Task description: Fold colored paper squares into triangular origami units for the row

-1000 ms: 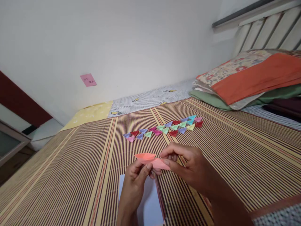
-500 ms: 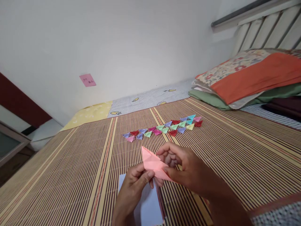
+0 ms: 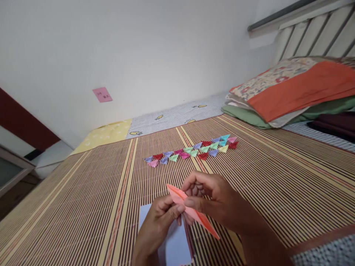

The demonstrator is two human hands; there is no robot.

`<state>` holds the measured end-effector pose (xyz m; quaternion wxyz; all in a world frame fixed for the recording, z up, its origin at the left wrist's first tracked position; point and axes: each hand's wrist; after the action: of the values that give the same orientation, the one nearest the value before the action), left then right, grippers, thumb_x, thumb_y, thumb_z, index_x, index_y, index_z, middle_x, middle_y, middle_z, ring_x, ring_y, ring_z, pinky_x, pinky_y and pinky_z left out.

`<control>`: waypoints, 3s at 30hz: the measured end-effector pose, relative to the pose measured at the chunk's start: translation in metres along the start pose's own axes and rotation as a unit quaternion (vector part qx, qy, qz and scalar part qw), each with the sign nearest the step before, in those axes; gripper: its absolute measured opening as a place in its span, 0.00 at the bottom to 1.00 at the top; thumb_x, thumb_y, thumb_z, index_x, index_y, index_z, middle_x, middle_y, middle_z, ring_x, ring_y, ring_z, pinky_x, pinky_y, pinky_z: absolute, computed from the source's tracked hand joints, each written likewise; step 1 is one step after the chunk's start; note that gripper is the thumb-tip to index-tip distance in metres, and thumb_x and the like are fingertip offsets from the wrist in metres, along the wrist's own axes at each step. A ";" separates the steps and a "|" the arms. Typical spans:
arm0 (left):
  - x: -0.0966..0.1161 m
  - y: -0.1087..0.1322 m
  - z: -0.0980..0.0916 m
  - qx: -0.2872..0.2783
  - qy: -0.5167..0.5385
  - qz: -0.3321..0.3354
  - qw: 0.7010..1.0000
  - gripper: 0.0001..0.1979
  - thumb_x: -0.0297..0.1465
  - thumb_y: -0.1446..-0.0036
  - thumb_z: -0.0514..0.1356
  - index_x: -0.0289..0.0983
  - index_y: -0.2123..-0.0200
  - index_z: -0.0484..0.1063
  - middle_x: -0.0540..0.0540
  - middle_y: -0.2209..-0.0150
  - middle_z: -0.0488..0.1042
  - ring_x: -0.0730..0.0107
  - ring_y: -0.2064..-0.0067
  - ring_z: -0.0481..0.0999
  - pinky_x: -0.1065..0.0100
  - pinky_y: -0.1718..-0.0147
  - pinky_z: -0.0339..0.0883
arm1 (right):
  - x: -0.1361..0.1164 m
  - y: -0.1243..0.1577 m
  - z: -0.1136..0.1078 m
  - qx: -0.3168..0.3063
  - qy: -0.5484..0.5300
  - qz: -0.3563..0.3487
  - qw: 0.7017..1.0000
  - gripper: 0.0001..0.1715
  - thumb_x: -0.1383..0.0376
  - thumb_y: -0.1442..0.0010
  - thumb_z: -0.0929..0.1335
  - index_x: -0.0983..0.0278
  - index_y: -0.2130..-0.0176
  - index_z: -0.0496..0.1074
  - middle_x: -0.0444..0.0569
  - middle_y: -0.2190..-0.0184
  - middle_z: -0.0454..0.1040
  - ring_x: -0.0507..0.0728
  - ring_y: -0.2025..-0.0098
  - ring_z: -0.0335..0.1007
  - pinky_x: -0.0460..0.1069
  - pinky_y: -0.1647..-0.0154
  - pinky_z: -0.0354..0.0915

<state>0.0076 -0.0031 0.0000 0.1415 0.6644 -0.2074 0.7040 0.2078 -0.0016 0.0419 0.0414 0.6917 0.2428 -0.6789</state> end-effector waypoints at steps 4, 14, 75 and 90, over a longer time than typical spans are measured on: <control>-0.004 0.002 -0.001 0.015 0.027 -0.014 0.999 0.10 0.35 0.38 0.65 0.37 0.69 0.82 0.48 0.73 0.78 0.70 0.71 0.73 0.71 0.68 0.65 | 0.001 0.000 0.001 -0.020 -0.049 0.022 0.998 0.07 0.62 0.38 0.72 0.64 0.63 0.74 0.40 0.74 0.68 0.48 0.73 0.61 0.44 0.73 0.59; -0.014 0.004 -0.012 0.003 0.071 -0.013 0.997 0.15 0.42 0.39 0.66 0.36 0.70 0.82 0.48 0.77 0.73 0.69 0.71 0.71 0.68 0.67 0.62 | 0.006 0.000 -0.006 -0.062 -0.110 0.067 0.990 0.17 0.59 0.48 0.79 0.66 0.64 0.74 0.42 0.74 0.71 0.49 0.73 0.62 0.44 0.73 0.59; 0.016 0.000 0.012 0.181 -0.043 -0.002 0.983 0.19 0.34 0.43 0.69 0.37 0.49 0.76 0.49 0.72 0.77 0.73 0.74 0.72 0.73 0.75 0.64 | 0.024 -0.019 0.019 -0.020 -0.197 0.042 0.979 0.06 0.65 0.43 0.73 0.65 0.66 0.73 0.41 0.76 0.71 0.51 0.77 0.67 0.48 0.72 0.67; 0.015 -0.014 0.031 0.267 0.314 -0.045 0.910 0.15 0.37 0.50 0.73 0.31 0.65 0.80 0.43 0.67 0.80 0.62 0.61 0.80 0.64 0.60 0.74 | 0.043 -0.029 0.027 0.155 0.383 -0.235 0.880 0.13 0.71 0.32 0.65 0.64 0.69 0.73 0.49 0.69 0.72 0.56 0.65 0.67 0.50 0.63 0.62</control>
<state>0.0403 -0.0072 0.0170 0.0483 0.4304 0.0732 0.8984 0.1700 0.0250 0.0065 -0.3233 0.8182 0.2866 -0.3793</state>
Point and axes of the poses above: each hand's wrist, its own y-axis away from the middle knuckle, its own z-axis out of the palm, x = y × z
